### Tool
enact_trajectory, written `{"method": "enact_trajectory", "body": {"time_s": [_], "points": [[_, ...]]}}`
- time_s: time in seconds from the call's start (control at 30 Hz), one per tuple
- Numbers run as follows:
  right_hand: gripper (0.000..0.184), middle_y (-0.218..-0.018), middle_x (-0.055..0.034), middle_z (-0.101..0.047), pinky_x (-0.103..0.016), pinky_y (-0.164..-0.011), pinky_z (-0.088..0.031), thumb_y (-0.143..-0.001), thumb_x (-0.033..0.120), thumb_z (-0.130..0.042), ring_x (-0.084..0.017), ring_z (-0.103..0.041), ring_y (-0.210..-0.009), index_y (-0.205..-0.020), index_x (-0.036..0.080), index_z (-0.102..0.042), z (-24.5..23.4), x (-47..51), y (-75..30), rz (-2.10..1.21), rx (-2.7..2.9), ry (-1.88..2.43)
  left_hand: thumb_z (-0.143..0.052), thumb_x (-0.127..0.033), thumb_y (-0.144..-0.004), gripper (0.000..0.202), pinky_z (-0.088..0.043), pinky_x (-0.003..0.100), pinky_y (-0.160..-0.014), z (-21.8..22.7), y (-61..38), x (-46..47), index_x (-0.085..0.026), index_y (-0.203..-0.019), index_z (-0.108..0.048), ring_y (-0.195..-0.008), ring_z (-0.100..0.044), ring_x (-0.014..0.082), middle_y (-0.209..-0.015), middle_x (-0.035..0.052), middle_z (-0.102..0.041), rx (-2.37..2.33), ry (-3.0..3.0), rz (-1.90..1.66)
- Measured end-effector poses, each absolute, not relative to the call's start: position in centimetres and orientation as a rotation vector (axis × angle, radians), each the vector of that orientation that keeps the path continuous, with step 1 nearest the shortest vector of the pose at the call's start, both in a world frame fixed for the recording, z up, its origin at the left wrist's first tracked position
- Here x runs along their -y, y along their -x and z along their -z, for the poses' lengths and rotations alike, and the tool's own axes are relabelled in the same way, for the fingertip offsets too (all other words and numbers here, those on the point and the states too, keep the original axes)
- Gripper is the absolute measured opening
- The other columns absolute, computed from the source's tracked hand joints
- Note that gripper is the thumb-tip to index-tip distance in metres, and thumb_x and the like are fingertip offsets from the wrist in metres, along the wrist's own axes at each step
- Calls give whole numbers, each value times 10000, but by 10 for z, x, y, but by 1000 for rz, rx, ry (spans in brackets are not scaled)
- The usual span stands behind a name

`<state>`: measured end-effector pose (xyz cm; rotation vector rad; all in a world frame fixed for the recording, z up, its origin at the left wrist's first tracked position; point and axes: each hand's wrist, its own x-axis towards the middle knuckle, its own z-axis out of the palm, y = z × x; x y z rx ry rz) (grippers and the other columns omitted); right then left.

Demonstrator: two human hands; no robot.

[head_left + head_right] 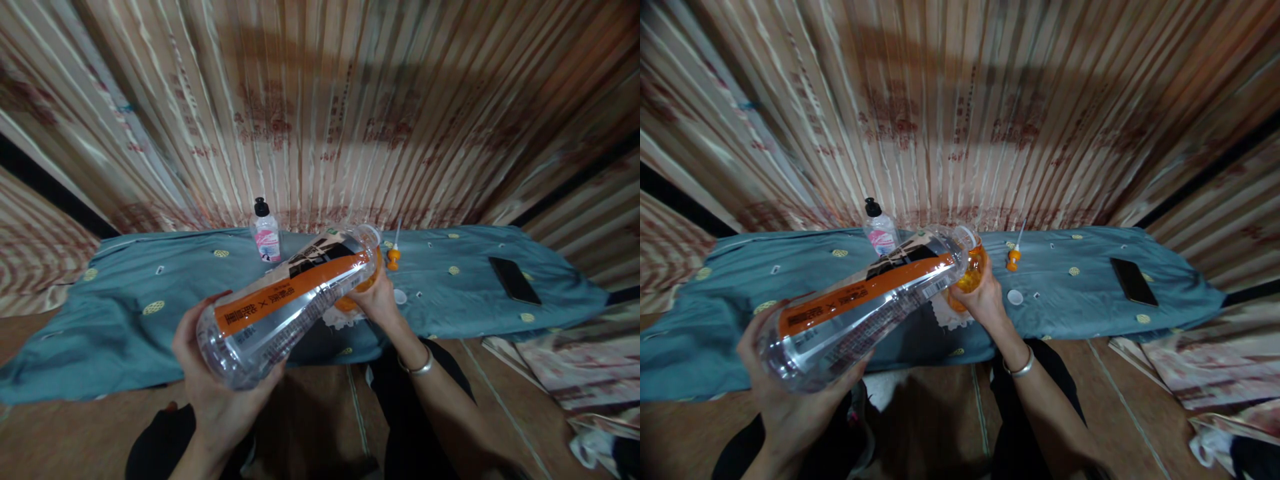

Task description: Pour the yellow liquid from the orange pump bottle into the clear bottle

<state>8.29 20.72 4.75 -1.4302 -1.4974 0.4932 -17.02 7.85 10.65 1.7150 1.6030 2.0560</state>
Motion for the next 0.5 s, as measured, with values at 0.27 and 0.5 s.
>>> {"method": "enact_trajectory", "body": {"time_s": [0.27, 0.5], "points": [[1110, -1364, -206, -790, -569, -1015, -677, -633, 496, -896, -456, -781, -1263, -1604, 168, -470, -42, -209, -85, -463, 1512, 1423, -988, -481, -616, 1046, -665, 312, -988, -105, 173, -78, -532, -1574, -572, -1159, -736, 224, -1360, -15, -687, -1610, -1723, -2045], [1127, -1357, -196, -798, -576, -991, -684, -647, 501, -886, -448, -800, -1220, -1632, 179, -442, -41, -210, -85, -417, 1528, 1412, -987, -474, -611, 1060, -673, 309, -958, -105, 173, -78, -544, -1578, -559, -1148, -737, 221, -1358, -20, -682, -1597, -1728, -2054]]}}
